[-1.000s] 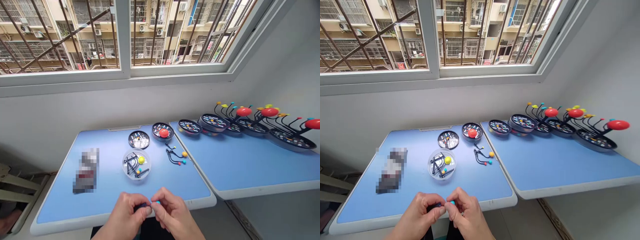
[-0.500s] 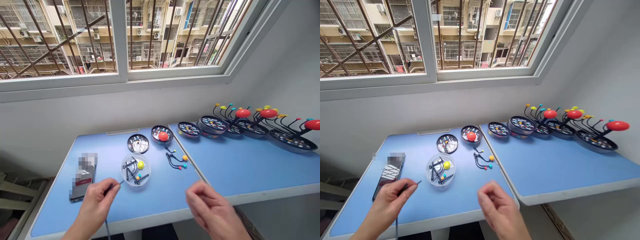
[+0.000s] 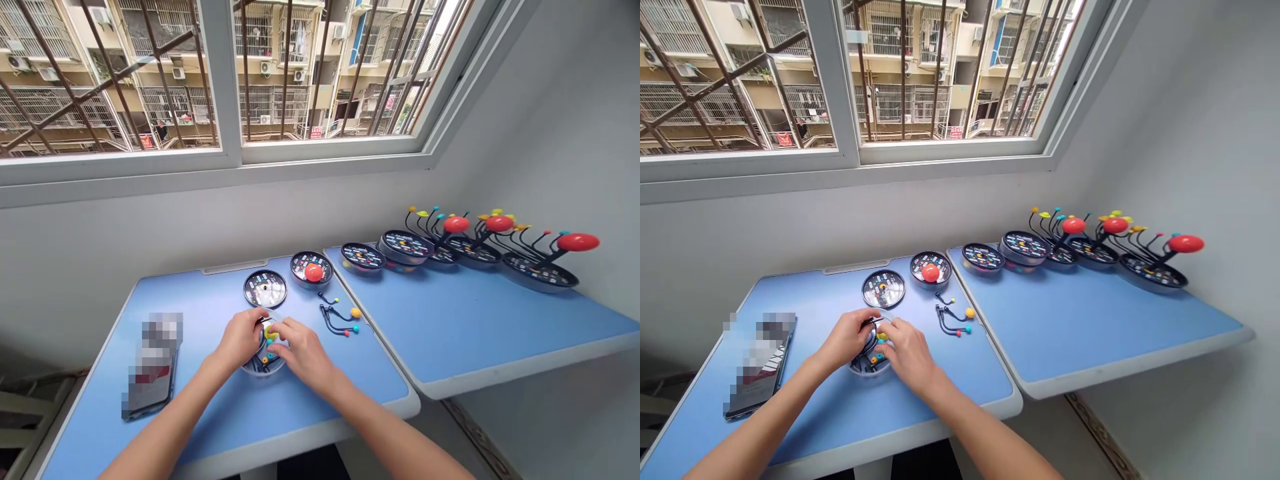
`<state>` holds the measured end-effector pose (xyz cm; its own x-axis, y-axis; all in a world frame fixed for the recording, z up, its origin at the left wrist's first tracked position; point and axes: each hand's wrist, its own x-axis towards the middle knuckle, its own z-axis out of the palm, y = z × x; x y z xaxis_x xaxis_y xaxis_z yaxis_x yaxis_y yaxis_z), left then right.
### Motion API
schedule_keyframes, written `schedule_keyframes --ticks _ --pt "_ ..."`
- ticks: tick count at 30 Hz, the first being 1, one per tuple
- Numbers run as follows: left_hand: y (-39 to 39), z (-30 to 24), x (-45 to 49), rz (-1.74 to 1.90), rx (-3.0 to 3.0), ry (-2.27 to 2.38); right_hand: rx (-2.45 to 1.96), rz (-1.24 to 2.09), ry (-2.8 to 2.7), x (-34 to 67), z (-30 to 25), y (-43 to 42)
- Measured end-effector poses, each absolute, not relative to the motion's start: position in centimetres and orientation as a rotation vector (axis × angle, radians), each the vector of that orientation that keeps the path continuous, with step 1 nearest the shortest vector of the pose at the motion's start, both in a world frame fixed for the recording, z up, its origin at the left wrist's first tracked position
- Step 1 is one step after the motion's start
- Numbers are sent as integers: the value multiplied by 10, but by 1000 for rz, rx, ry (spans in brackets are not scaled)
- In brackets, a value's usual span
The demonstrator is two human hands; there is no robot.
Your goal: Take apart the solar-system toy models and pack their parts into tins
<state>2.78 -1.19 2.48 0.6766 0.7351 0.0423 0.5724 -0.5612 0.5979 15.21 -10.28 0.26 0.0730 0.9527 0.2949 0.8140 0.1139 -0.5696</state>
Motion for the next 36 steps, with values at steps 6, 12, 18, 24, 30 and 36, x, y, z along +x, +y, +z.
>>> schedule_keyframes --ticks 6,12,18,24,30,36 --pt "-13 20 26 367 2399 1031 -1802 181 -1646 197 -5 -136" --pt "-35 30 18 635 2319 1047 -2038 -166 -1686 242 -26 -146" --pt "-87 33 13 667 1918 967 -2039 -127 -1676 240 -36 -139" --pt "-117 23 18 316 1138 860 -1734 54 -1665 217 -4 -162" --pt "-122 29 15 283 660 645 -1420 235 -1960 188 35 -200" --pt "-130 26 2 458 686 601 -1519 164 -1561 178 23 -212"
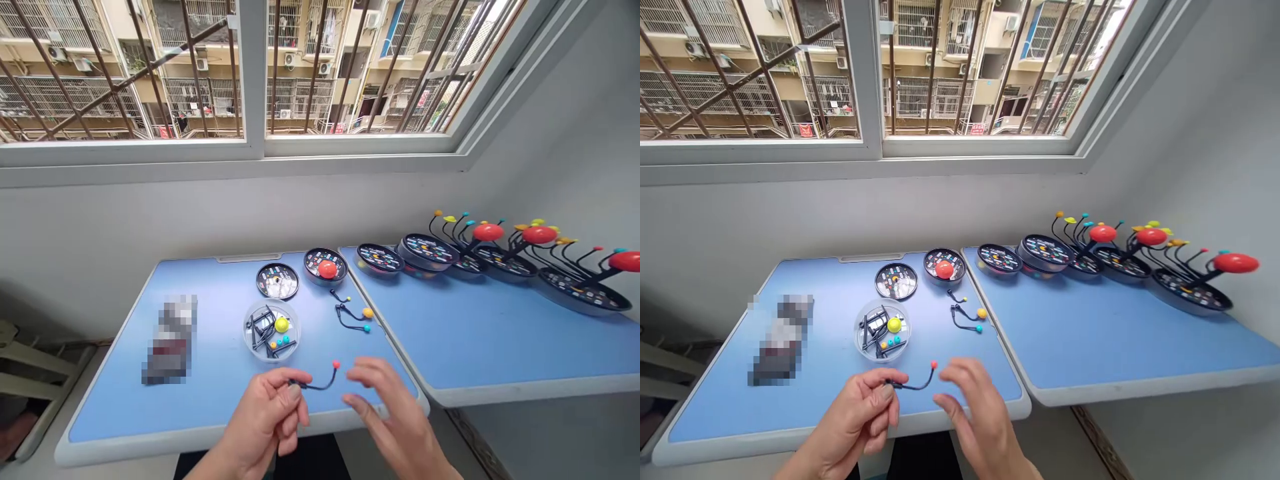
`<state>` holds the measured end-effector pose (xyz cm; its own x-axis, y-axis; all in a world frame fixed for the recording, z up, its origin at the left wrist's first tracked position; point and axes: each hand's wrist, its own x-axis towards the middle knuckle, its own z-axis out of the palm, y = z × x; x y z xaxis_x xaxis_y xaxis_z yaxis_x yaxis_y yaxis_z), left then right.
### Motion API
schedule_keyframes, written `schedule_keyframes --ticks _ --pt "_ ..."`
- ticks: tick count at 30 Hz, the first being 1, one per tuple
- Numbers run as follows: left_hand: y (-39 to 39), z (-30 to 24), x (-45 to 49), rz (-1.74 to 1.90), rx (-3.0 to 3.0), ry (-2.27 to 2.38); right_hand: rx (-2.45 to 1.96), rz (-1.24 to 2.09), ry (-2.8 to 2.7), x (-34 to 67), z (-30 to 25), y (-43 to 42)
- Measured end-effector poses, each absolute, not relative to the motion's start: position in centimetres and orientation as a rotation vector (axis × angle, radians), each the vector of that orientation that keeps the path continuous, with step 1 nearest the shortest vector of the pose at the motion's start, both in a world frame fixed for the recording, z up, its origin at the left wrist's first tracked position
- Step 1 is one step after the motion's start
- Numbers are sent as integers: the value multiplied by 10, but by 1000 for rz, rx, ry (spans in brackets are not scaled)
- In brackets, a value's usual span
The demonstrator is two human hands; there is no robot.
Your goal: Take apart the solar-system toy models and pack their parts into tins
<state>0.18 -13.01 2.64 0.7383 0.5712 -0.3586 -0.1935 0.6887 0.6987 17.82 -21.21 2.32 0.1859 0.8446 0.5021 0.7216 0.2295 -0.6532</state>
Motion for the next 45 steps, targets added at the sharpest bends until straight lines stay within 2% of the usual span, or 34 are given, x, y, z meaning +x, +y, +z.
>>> schedule_keyframes --ticks 2,5,7,15,24,27,29,32,35,40,45 --pt "-134 23 -1 534 688 597 -1571 441 -1236 171 18 -211" --pt "-139 17 -3 547 727 562 -1384 1106 -984 154 12 -206" --pt "-142 14 -4 535 833 570 -1253 1335 -912 142 10 -201" --pt "-143 14 -17 695 1919 845 -1356 1258 -1048 134 17 -200" --pt "-150 8 -25 793 2354 569 -1433 1376 -1179 138 21 -212" --pt "-154 1 -41 899 2301 768 -1493 1202 -896 164 28 -213" --pt "-152 4 -52 756 2082 944 -1483 1112 -729 181 32 -209" --pt "-140 19 -52 476 1549 987 -1326 1464 -729 184 27 -200" --pt "-125 35 -34 405 1232 935 -1061 1769 -773 161 15 -192" --pt "-119 44 -6 449 1397 801 -923 1967 -920 128 5 -185" --pt "-124 38 -5 445 1441 840 -984 1988 -1024 125 4 -182"
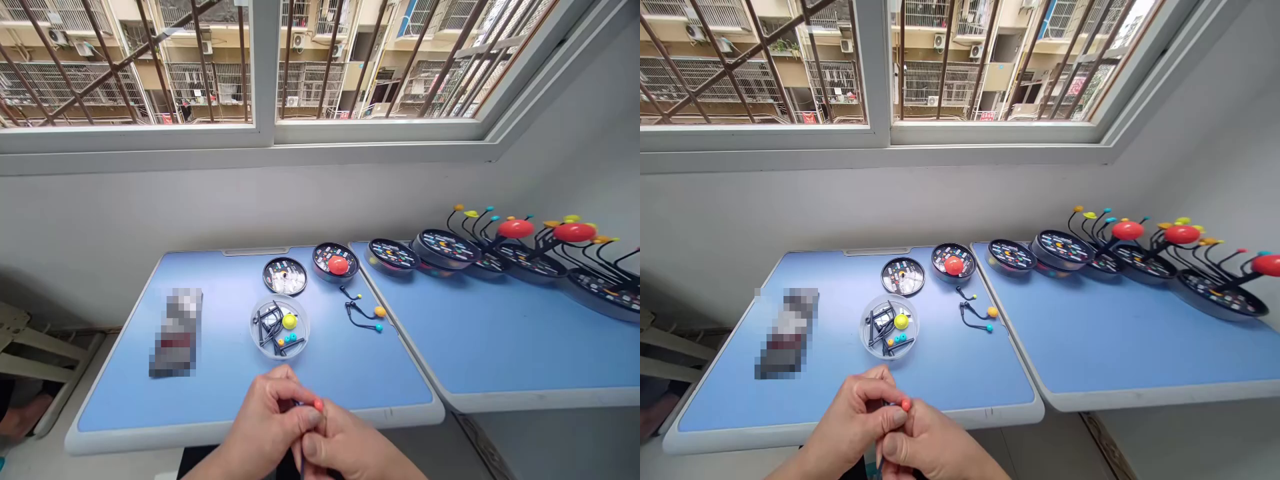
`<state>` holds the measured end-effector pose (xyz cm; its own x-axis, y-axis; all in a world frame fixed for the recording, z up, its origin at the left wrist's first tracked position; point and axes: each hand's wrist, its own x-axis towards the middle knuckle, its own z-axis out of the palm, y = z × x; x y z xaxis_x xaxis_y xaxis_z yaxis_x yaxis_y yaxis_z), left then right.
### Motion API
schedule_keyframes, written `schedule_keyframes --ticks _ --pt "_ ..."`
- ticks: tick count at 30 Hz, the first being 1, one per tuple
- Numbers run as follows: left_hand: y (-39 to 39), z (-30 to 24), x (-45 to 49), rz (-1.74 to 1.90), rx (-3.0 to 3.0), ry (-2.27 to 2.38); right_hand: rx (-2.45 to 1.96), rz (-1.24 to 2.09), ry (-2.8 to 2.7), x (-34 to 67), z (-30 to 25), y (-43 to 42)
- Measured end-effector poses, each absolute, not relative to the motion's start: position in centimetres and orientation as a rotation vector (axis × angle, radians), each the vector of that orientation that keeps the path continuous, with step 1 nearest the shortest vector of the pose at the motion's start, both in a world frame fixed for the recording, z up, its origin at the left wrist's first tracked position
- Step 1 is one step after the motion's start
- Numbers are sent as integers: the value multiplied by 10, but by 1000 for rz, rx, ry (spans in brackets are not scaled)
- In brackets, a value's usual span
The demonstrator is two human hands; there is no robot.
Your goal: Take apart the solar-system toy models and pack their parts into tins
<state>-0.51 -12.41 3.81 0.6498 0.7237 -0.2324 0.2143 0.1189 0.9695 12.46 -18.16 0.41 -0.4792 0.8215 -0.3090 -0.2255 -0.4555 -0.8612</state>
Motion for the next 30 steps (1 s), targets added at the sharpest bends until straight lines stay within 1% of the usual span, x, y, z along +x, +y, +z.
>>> schedule_keyframes --ticks 2,4,11,14,17,21,26,28,30 --pt "-124 37 -9 444 1469 858 -1051 1887 -1068 127 5 -181" --pt "-123 37 -12 402 1582 874 -1149 1720 -1117 130 9 -182" --pt "-118 46 -21 102 2231 828 -1440 1205 -1626 132 34 -183" --pt "-118 52 -27 -17 2328 793 -1442 1112 -1740 130 38 -182" --pt "-117 56 -28 -46 2362 794 -1415 1153 -1737 128 38 -181" --pt "-116 62 -25 1 2350 757 -1484 1225 -1639 127 37 -180" --pt "-111 64 -33 9 2488 596 -1477 1034 -1671 137 43 -185" --pt "-103 61 -39 143 2550 587 -1499 954 -1627 145 47 -185" --pt "-91 54 -40 354 2631 621 -1537 843 -1632 153 48 -180"
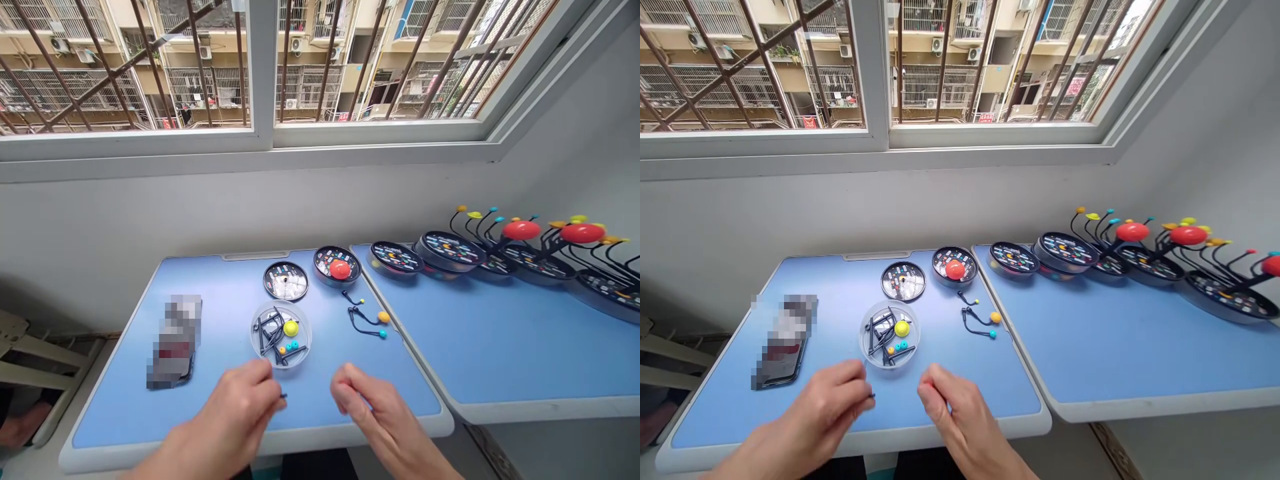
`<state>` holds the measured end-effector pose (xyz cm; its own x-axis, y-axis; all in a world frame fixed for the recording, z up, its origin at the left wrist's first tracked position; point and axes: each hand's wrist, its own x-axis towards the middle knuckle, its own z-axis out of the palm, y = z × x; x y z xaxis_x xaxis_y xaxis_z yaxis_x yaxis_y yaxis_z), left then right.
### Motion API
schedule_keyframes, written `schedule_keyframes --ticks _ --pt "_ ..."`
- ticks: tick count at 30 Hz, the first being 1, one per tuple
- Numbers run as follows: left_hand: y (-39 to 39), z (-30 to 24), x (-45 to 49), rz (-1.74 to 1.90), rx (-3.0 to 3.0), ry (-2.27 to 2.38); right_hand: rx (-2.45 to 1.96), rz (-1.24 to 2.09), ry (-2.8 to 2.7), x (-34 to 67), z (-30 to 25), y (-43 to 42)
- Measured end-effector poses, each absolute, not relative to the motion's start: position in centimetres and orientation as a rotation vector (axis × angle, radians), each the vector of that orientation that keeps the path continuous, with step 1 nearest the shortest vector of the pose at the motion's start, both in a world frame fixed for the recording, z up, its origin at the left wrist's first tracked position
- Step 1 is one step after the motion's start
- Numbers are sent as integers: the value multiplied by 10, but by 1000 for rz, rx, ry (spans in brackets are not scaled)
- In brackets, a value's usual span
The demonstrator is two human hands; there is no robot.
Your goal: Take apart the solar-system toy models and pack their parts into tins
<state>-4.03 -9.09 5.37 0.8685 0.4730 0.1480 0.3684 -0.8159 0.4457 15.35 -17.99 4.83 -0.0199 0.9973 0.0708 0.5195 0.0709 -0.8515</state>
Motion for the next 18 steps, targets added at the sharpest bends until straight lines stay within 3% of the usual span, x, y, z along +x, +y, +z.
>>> schedule_keyframes --ticks 4,8,18 --pt "-65 36 -26 545 2820 711 -1574 514 -1784 161 35 -152" --pt "-49 25 -5 405 2873 818 -1643 223 -1866 160 14 -122" --pt "-39 24 6 265 2856 844 -1675 249 -1767 177 5 -123"
